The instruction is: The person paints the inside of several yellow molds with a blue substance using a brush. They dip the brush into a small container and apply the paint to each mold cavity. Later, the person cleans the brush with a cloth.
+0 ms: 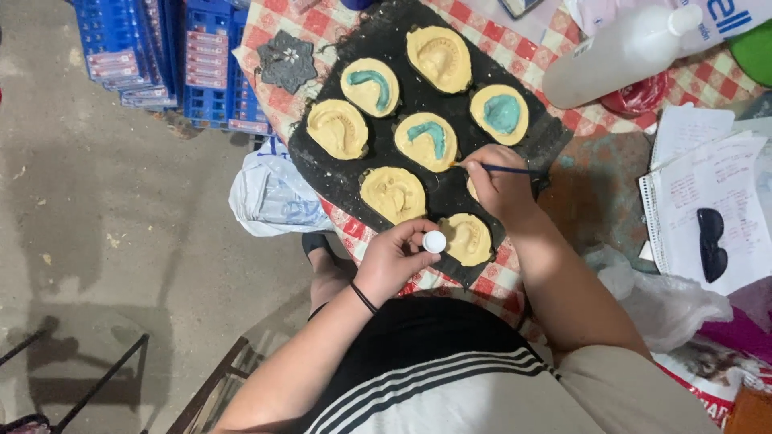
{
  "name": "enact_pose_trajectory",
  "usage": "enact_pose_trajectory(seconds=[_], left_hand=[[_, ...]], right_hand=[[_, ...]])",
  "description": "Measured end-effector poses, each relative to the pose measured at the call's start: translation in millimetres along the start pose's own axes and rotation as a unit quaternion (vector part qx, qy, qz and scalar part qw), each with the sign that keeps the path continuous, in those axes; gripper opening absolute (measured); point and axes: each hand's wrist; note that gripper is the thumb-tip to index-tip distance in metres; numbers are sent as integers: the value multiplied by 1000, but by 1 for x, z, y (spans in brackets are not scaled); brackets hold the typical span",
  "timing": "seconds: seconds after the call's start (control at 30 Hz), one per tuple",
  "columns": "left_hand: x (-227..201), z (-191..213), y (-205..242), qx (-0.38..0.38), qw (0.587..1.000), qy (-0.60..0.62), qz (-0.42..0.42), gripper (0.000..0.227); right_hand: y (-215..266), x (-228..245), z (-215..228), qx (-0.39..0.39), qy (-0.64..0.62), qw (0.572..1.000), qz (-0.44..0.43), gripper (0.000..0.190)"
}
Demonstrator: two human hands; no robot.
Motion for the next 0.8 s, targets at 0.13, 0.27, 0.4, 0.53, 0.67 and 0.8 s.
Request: enact_pose_trajectory(seconds=[0.13, 0.27, 0.4, 0.53, 0.67, 0.8], left_hand=[[-3, -3, 0, 3, 1000, -9, -7, 44], [-4, -3, -3, 3, 1000, -17, -11, 44], [-2, -2, -5, 12, 1000, -3, -10, 44], [-14, 5, -10, 7, 1000, 16, -11, 44], [-14, 6, -19, 3, 998, 68, -17, 47], [-15, 1, -27, 13, 996, 87, -16, 48]], right_hand=[[-9, 16, -4, -15, -58, 996, -61, 17], [-13, 1, -8, -137, -161, 957, -201, 15], [7, -18, -28, -104, 41, 994, 5, 13], [25, 4, -1, -44, -1, 999, 3, 9], [34, 16, 40, -102, 32, 989, -106, 16], [29, 77, 71, -242, -162, 954, -64, 20]])
Point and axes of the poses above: each hand's wrist, its own y-axis away from the middle knuckle, its own z-axis out of the back of the hand, x = y × z, and after that the axes turned 9 degrees about -y, right-handed
